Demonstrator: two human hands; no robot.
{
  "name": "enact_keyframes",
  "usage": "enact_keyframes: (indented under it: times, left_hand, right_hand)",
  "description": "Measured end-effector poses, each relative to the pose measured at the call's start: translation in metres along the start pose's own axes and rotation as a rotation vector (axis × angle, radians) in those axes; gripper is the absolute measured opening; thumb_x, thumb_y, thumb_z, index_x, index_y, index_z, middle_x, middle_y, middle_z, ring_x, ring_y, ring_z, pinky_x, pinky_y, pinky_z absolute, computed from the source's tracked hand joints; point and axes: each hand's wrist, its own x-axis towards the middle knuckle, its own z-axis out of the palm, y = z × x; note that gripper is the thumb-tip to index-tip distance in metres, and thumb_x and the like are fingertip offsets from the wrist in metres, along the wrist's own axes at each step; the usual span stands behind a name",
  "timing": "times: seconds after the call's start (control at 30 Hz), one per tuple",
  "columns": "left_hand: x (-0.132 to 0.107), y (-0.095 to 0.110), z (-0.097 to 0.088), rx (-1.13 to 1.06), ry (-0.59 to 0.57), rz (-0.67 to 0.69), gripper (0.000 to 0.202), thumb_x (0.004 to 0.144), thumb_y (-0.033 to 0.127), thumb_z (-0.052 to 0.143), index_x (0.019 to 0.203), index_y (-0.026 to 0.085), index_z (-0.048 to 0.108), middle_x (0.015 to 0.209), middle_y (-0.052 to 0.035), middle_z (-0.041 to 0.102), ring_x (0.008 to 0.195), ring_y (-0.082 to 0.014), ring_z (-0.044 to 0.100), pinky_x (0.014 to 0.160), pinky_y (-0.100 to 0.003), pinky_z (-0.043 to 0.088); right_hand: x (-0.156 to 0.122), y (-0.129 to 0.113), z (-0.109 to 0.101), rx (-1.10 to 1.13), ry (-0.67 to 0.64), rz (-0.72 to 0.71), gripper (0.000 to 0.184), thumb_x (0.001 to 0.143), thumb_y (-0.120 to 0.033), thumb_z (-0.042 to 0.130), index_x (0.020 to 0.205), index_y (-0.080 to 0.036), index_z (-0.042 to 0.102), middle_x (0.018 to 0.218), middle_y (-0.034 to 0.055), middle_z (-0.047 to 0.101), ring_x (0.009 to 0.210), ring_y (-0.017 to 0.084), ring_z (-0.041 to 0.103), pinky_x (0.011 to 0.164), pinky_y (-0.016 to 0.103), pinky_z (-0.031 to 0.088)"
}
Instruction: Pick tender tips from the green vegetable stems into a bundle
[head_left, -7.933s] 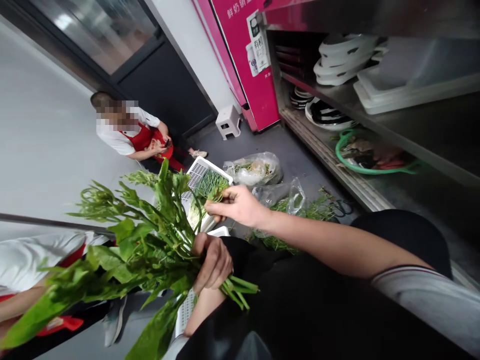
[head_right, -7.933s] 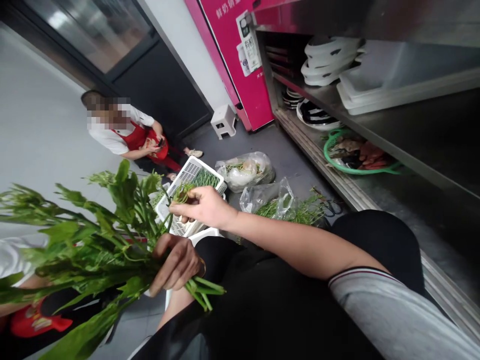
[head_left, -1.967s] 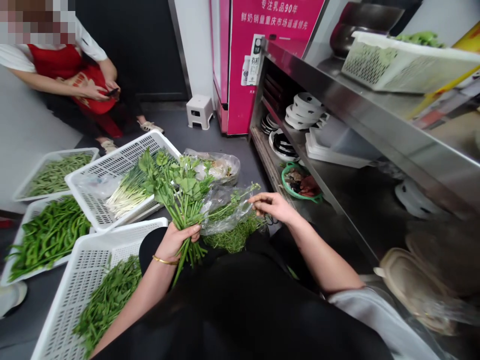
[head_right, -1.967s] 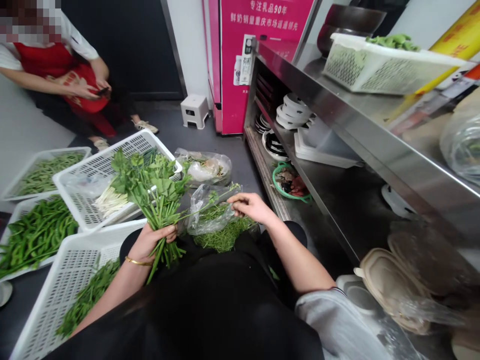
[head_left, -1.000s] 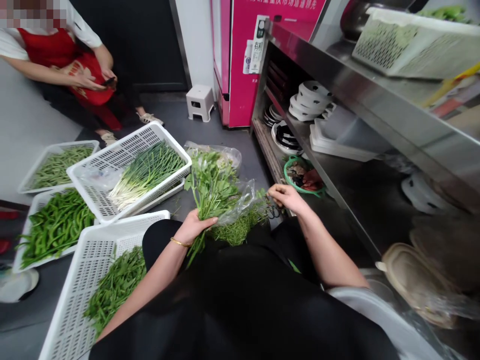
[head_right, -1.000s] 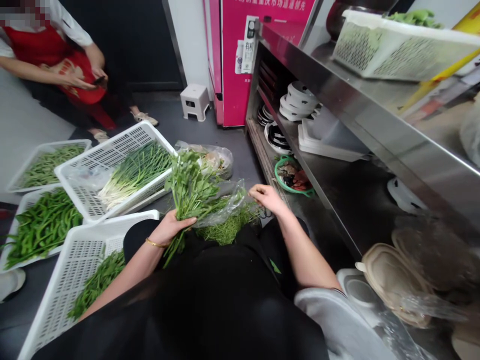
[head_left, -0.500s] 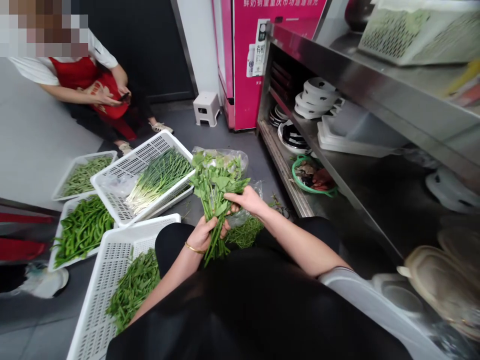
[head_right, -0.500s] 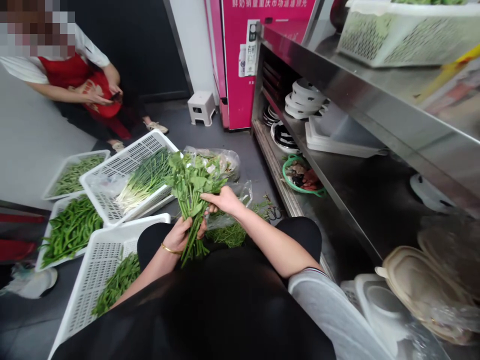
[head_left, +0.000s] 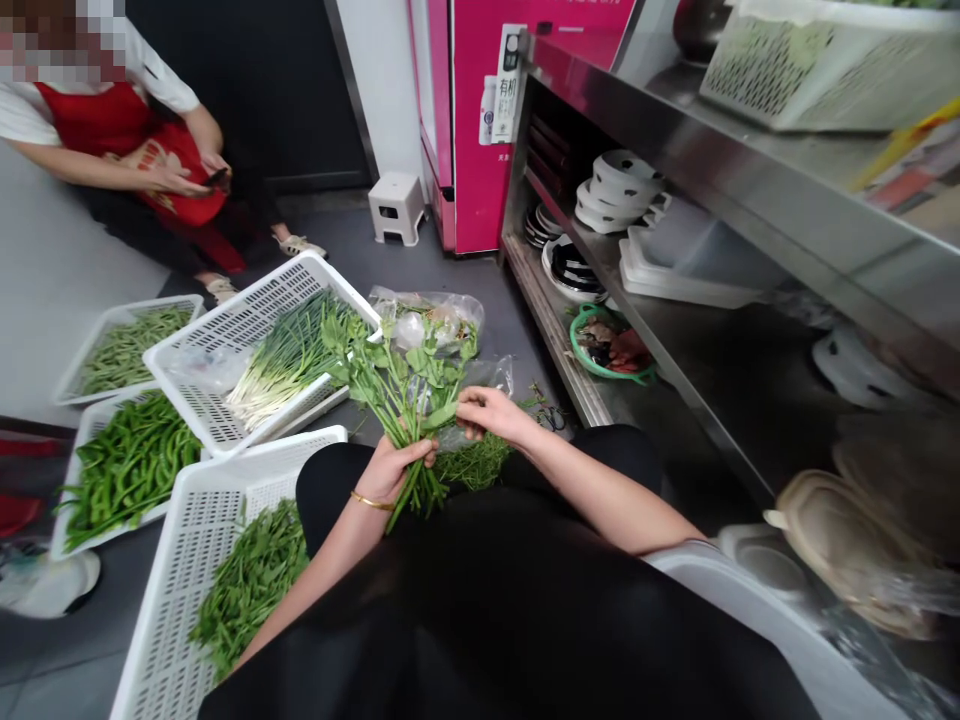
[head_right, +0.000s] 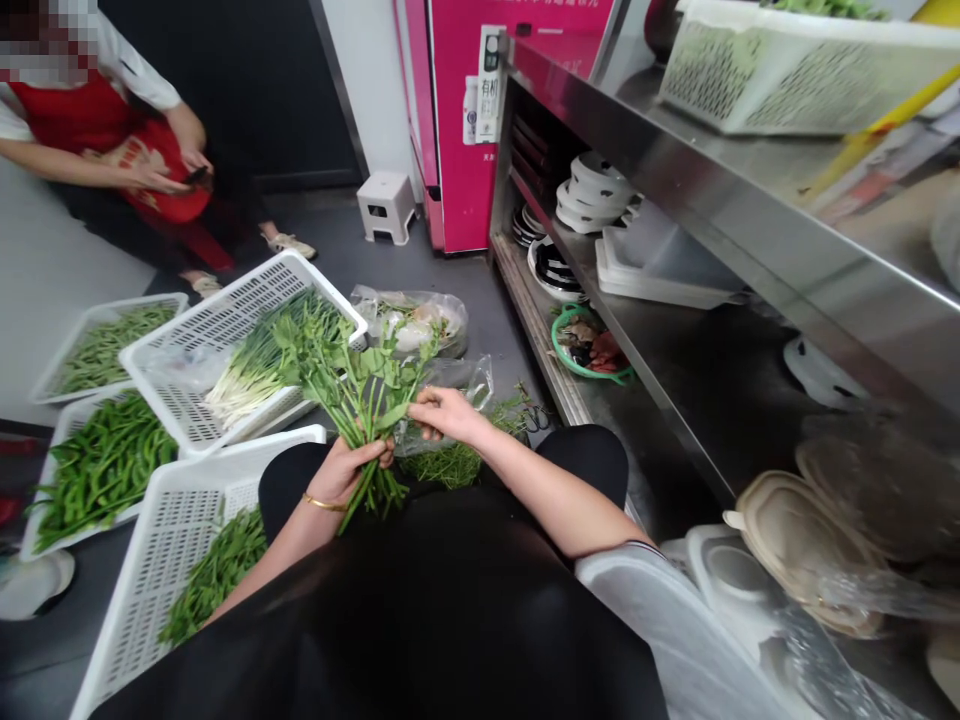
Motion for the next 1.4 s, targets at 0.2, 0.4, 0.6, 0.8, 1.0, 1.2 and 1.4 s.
enact_keyframes:
  times: [0.2, 0.4, 0.6, 0.8, 1.0, 1.2, 1.4]
  left_hand:
    - [-0.002, 0.003, 0.006, -0.009, 0.007, 0.037, 0.031, 0.058, 0.014, 0.076, 0.085, 0.014, 0.059, 0.062, 0.0039, 0.052, 0.047, -0.006, 0.045, 0.042, -0.02, 0.037]
    - [-0.002, 0.01, -0.014, -0.171, 0.153, 0.052, 0.023, 0.061, 0.017, 0.074, 0.077, 0.015, 0.059, 0.056, 0.0045, 0.052, 0.05, -0.0082, 0.051, 0.044, -0.018, 0.04]
    - [-0.005, 0.005, 0.0, 0.061, 0.064, -0.178, 0.021, 0.064, 0.021, 0.074, 0.077, 0.012, 0.061, 0.092, -0.01, 0.068, 0.076, -0.0196, 0.063, 0.061, -0.028, 0.05]
    - [-0.006, 0.007, -0.006, 0.123, 0.029, -0.086, 0.021, 0.065, 0.018, 0.073, 0.082, 0.011, 0.062, 0.06, -0.0028, 0.064, 0.045, -0.0062, 0.047, 0.047, -0.019, 0.037]
    - [-0.011, 0.018, -0.019, 0.1, 0.0, -0.092, 0.024, 0.065, 0.018, 0.072, 0.086, 0.011, 0.063, 0.058, -0.0023, 0.061, 0.043, -0.0056, 0.044, 0.046, -0.021, 0.034]
    - [-0.016, 0.022, -0.018, 0.058, -0.07, -0.094, 0.018, 0.07, 0.018, 0.067, 0.085, 0.012, 0.061, 0.051, 0.0022, 0.052, 0.042, -0.0058, 0.04, 0.045, -0.021, 0.032]
    - [-0.013, 0.021, -0.017, 0.025, 0.003, -0.103, 0.02, 0.066, 0.018, 0.07, 0.083, 0.012, 0.06, 0.046, 0.0049, 0.048, 0.039, -0.0047, 0.037, 0.043, -0.02, 0.03]
  right_hand:
    - [0.009, 0.004, 0.01, 0.207, 0.025, -0.131, 0.03, 0.061, -0.036, 0.072, 0.075, -0.013, 0.057, 0.059, -0.0046, 0.057, 0.049, 0.007, 0.055, 0.047, 0.018, 0.044]
    - [-0.015, 0.015, -0.012, 0.284, 0.126, -0.073, 0.037, 0.061, -0.038, 0.071, 0.086, -0.013, 0.059, 0.064, -0.0008, 0.061, 0.049, 0.011, 0.06, 0.042, 0.02, 0.047]
    - [0.002, 0.017, -0.008, 0.251, 0.242, -0.159, 0.038, 0.06, -0.043, 0.071, 0.08, -0.014, 0.056, 0.055, -0.0045, 0.055, 0.048, 0.011, 0.058, 0.045, 0.022, 0.049]
    - [-0.023, -0.006, -0.024, -0.429, 0.201, -0.316, 0.032, 0.073, -0.046, 0.062, 0.083, -0.015, 0.06, 0.068, 0.0014, 0.062, 0.063, 0.014, 0.06, 0.061, 0.027, 0.048]
    - [-0.052, -0.05, -0.071, -1.229, 0.403, -0.747, 0.032, 0.086, -0.033, 0.049, 0.111, -0.015, 0.058, 0.108, 0.0128, 0.058, 0.108, 0.024, 0.049, 0.091, 0.039, 0.037]
    - [-0.021, -0.032, -0.082, -1.419, 0.022, -0.688, 0.029, 0.089, -0.037, 0.044, 0.092, -0.016, 0.064, 0.086, 0.0085, 0.061, 0.087, 0.019, 0.054, 0.083, 0.034, 0.037]
    - [-0.031, -0.004, -0.074, -0.942, 0.02, -0.555, 0.032, 0.089, -0.034, 0.043, 0.069, -0.014, 0.059, 0.069, 0.0042, 0.059, 0.065, 0.012, 0.054, 0.065, 0.024, 0.038]
